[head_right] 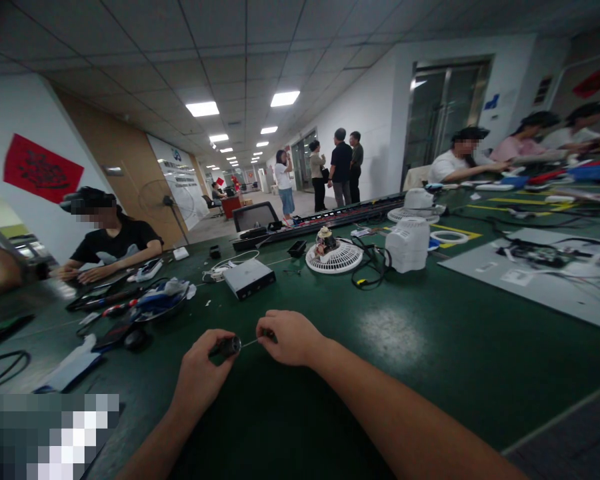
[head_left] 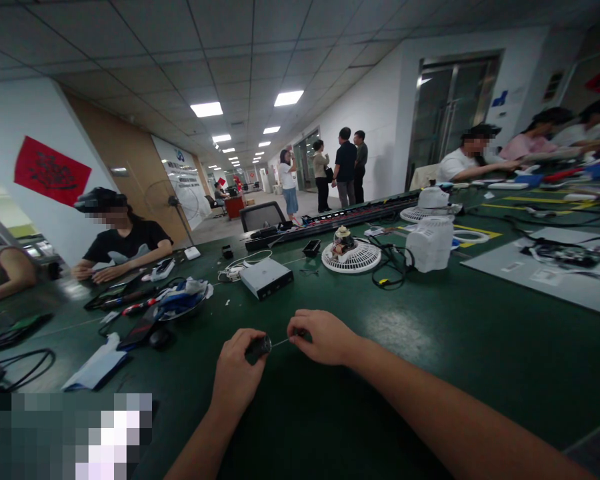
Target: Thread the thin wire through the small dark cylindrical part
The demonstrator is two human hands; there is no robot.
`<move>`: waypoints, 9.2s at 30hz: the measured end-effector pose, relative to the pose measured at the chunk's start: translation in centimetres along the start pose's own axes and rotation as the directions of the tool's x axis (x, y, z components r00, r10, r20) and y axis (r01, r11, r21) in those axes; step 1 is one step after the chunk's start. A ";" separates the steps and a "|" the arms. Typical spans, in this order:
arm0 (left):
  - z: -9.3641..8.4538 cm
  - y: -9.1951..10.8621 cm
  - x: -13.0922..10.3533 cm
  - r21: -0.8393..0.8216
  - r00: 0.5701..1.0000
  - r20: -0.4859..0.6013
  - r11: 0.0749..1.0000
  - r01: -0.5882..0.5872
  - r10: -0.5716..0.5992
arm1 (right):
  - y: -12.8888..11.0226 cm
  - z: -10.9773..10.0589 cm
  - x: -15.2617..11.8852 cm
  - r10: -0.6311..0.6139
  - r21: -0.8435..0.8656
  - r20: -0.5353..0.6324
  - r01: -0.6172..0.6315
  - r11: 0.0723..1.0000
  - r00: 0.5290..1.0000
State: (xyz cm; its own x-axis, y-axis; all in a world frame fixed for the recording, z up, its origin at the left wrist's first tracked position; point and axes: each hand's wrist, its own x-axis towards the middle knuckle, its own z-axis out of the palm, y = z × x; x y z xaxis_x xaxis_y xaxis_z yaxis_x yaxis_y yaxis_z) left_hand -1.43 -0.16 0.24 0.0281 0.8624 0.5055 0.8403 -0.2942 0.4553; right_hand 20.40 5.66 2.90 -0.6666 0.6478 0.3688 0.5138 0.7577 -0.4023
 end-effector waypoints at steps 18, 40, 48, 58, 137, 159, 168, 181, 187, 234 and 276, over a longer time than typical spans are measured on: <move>0.0 0.0 0.1 0.001 0.999 0.045 1.000 -0.019 0.019 | 0.1 0.5 0.1 0.034 0.040 -0.027 -0.033 0.999 0.999; 0.0 0.4 0.2 0.033 0.997 0.073 0.999 -0.014 0.011 | -0.3 0.8 0.3 0.172 -0.049 -0.050 -0.175 0.983 0.984; 0.0 -0.2 0.2 0.088 0.983 0.078 0.983 0.161 -0.168 | -0.1 1.6 0.5 0.466 -0.023 -0.079 -0.469 0.883 0.881; 0.3 -0.2 0.3 0.064 0.966 0.205 0.987 0.145 -0.155 | -1.0 4.0 1.5 0.380 0.237 -0.003 -0.369 0.899 0.925; 0.0 0.8 -0.1 -0.039 0.992 0.051 0.993 0.114 -0.112 | 0.1 -0.6 -0.1 -0.030 -0.177 0.022 0.034 0.984 0.999; -0.1 1.1 -0.2 -0.016 0.996 0.077 0.998 0.052 -0.051 | -0.1 -0.4 -0.1 0.008 -0.253 0.024 -0.001 0.967 1.000; -0.4 1.2 -0.1 0.001 0.990 0.111 0.996 0.085 -0.085 | -0.3 -0.4 -0.1 0.021 -0.226 0.066 -0.006 0.974 0.998; -0.3 1.2 0.0 0.016 0.986 0.146 0.997 0.081 -0.082 | -0.6 -0.7 0.0 0.045 -0.219 0.098 -0.023 0.975 0.994; -0.3 0.9 -0.1 0.006 0.986 0.143 0.997 0.083 -0.083 | -0.5 -0.7 0.0 0.077 -0.221 0.081 -0.058 0.974 0.994; 0.1 0.7 0.0 0.043 0.990 0.111 0.996 0.083 -0.088 | -0.9 -0.3 0.3 0.250 -0.277 0.094 -0.216 0.936 0.964; 0.4 0.7 -0.6 0.009 0.979 0.014 0.979 -0.203 0.203 | -0.8 2.5 1.2 0.327 0.877 0.046 -0.195 0.440 0.944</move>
State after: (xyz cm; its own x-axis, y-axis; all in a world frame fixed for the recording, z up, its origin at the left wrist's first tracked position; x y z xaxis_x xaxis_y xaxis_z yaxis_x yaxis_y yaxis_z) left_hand -0.64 -0.67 -0.07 0.2055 0.7906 0.5768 0.8218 -0.4594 0.3369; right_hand 17.84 5.58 1.59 -0.4861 0.8556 0.1780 -0.1175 0.1379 -0.9835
